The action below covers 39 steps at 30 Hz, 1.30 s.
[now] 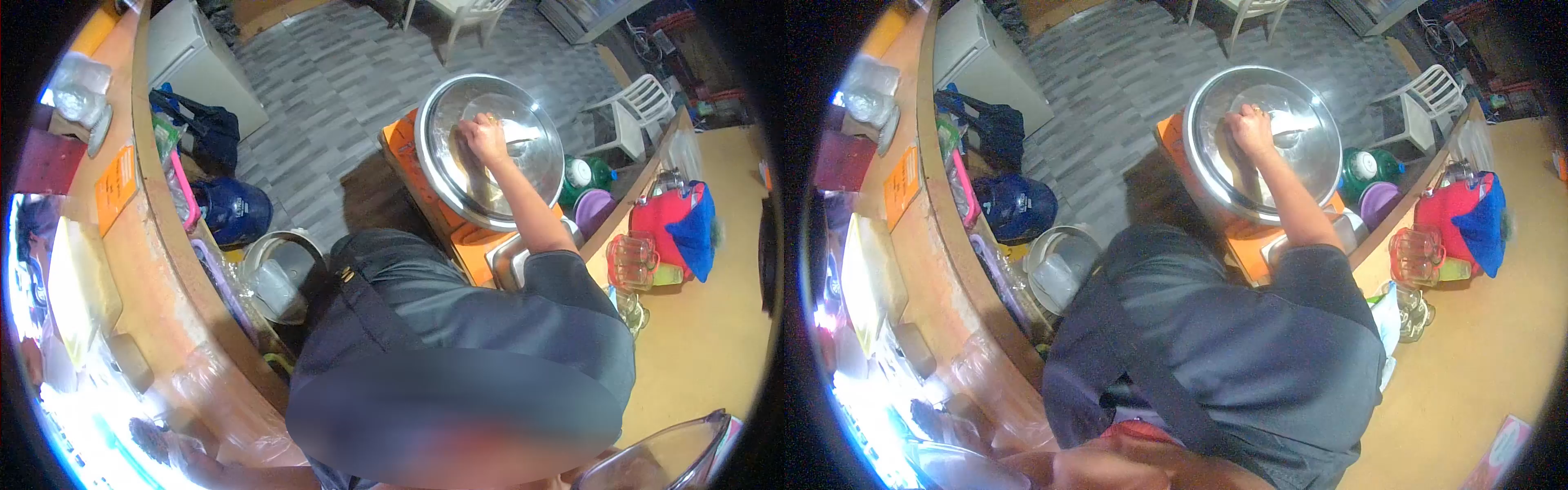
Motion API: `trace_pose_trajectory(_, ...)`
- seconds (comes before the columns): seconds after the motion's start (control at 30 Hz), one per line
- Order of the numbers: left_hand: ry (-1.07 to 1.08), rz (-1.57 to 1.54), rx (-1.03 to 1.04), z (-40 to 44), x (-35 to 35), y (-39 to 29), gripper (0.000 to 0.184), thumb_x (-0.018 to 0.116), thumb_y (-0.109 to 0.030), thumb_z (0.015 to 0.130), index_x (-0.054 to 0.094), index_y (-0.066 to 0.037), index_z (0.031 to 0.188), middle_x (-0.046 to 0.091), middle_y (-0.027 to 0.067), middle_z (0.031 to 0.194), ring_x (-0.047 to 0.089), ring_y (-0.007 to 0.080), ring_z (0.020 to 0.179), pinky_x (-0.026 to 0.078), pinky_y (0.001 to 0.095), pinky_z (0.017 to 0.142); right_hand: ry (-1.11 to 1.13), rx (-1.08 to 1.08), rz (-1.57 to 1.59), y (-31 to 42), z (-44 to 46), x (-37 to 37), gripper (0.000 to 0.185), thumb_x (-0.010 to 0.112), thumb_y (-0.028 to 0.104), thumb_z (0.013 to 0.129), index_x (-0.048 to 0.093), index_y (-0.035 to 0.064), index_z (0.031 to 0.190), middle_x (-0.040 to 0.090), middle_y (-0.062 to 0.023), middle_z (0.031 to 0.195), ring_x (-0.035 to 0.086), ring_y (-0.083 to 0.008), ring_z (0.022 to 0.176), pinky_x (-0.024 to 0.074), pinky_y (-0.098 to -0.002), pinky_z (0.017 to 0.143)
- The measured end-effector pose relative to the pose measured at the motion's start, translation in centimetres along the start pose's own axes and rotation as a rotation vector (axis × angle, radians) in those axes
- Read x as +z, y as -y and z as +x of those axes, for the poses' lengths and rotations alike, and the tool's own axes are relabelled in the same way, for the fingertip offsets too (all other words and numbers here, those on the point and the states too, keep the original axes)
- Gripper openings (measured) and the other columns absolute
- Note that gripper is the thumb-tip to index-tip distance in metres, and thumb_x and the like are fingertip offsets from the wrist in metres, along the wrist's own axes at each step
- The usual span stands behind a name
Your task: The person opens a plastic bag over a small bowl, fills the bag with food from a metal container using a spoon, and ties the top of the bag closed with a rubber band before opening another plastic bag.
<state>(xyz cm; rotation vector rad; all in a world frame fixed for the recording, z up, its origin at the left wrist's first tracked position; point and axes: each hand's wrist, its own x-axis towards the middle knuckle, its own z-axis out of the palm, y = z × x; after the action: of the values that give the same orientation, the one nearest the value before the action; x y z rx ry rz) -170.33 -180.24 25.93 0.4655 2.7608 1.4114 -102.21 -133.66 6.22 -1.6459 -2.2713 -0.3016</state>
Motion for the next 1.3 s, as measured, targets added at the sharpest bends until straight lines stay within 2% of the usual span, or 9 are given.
trace_pose_trajectory(0.13, 0.012, -0.002, 0.021, 0.9, 0.3, -0.8, 0.034, 0.051, -0.014, 0.09, 0.044, -0.003, 0.121, 0.054, 0.0138, 0.115, 0.056, 0.0268, 0.099, 0.051, 0.0397, 0.083, 0.025, 0.025, 0.0, 0.4, -1.4, 0.2, 0.015, 0.056, 0.02, 0.078, 0.068, 0.0168, 0.085, 0.056, -0.0081, 0.079, 0.056, -0.0267, 0.085, 0.044, -0.0431, 0.072)
trace_pose_trajectory(0.73, 0.04, -0.025, 0.067, 2.7, 0.7, -1.7, 0.033, 0.05, -0.014, 0.091, 0.044, -0.003, 0.122, 0.054, 0.014, 0.115, 0.057, 0.0272, 0.099, 0.052, 0.0406, 0.082, -0.006, 0.025, -0.092, 1.4, -3.4, 0.9, 0.019, 0.055, 0.025, 0.083, 0.066, 0.0191, 0.097, 0.056, -0.0067, 0.077, 0.056, -0.024, 0.082, 0.0422, -0.0413, 0.068)
trace_pose_trajectory(0.83, 0.042, -0.025, 0.073, 2.8, 0.7, -1.7, 0.033, 0.049, -0.014, 0.091, 0.044, -0.003, 0.122, 0.054, 0.014, 0.115, 0.057, 0.0273, 0.099, 0.052, 0.0407, 0.082, -0.006, 0.072, 0.006, 1.1, -3.0, 0.7, 0.015, 0.058, 0.024, 0.081, 0.069, 0.0161, 0.087, 0.056, -0.0079, 0.073, 0.057, -0.0252, 0.079, 0.0438, -0.0414, 0.067)
trace_pose_trajectory(0.93, 0.05, -0.029, 0.073, 2.8, 0.5, -1.8, 0.033, 0.049, -0.014, 0.091, 0.044, -0.003, 0.122, 0.054, 0.0141, 0.115, 0.057, 0.0273, 0.099, 0.052, 0.0409, 0.082, -0.088, 0.311, 0.103, 0.0, -1.4, 0.7, 0.019, 0.066, 0.029, 0.079, 0.071, 0.0118, 0.085, 0.061, -0.0087, 0.076, 0.059, -0.0237, 0.075, 0.0455, -0.0363, 0.067)
trace_pose_trajectory(1.03, 0.047, -0.029, 0.071, 3.1, 0.4, -1.9, 0.033, 0.049, -0.014, 0.091, 0.044, -0.003, 0.122, 0.054, 0.0141, 0.115, 0.057, 0.0274, 0.099, 0.052, 0.041, 0.082, -0.071, 0.609, 0.483, -2.1, 1.1, -0.3, 0.03, 0.07, 0.034, 0.076, 0.07, 0.0054, 0.088, 0.066, -0.012, 0.082, 0.063, -0.0221, 0.074, 0.0472, -0.0334, 0.065)
trace_pose_trajectory(1.07, 0.052, -0.03, 0.075, 3.0, 0.3, -1.9, 0.033, 0.049, -0.014, 0.091, 0.044, -0.003, 0.122, 0.054, 0.0141, 0.115, 0.057, 0.0274, 0.099, 0.053, 0.0411, 0.082, 0.068, 0.684, 0.573, -2.6, 1.9, -1.7, 0.036, 0.073, 0.036, 0.074, 0.069, 0.0035, 0.091, 0.068, -0.0095, 0.081, 0.063, -0.018, 0.07, 0.047, -0.0305, 0.063)
trace_pose_trajectory(1.17, 0.057, -0.03, 0.073, 3.1, 0.2, -2.1, 0.033, 0.049, -0.014, 0.091, 0.043, -0.003, 0.122, 0.054, 0.0141, 0.115, 0.057, 0.0275, 0.099, 0.053, 0.0412, 0.082, 0.271, 0.75, 0.794, -2.8, 3.1, -3.4, 0.031, 0.072, 0.031, 0.075, 0.07, 0.0034, 0.089, 0.068, -0.0071, 0.083, 0.062, -0.018, 0.078, 0.047, -0.0307, 0.068)
trace_pose_trajectory(1.2, 0.061, -0.031, 0.074, 3.1, 0.0, -2.0, 0.033, 0.049, -0.014, 0.091, 0.043, -0.003, 0.122, 0.054, 0.0142, 0.115, 0.057, 0.0275, 0.099, 0.053, 0.0413, 0.082, 0.389, 0.723, 0.891, -3.1, 3.5, -3.6, 0.027, 0.073, 0.03, 0.075, 0.07, 0.0054, 0.086, 0.065, -0.0007, 0.078, 0.056, -0.0125, 0.068, 0.0443, -0.0276, 0.062)
trace_pose_trajectory(1.3, 0.064, -0.029, 0.076, 3.1, 0.1, -2.1, 0.033, 0.049, -0.014, 0.091, 0.043, -0.003, 0.122, 0.054, 0.0142, 0.115, 0.057, 0.0276, 0.099, 0.053, 0.0414, 0.082, 0.528, 0.697, 1.32, -3.6, 4.2, -3.8, 0.027, 0.075, 0.031, 0.073, 0.07, 0.0069, 0.082, 0.062, 0.0012, 0.073, 0.049, -0.0086, 0.062, 0.0395, -0.0239, 0.056)
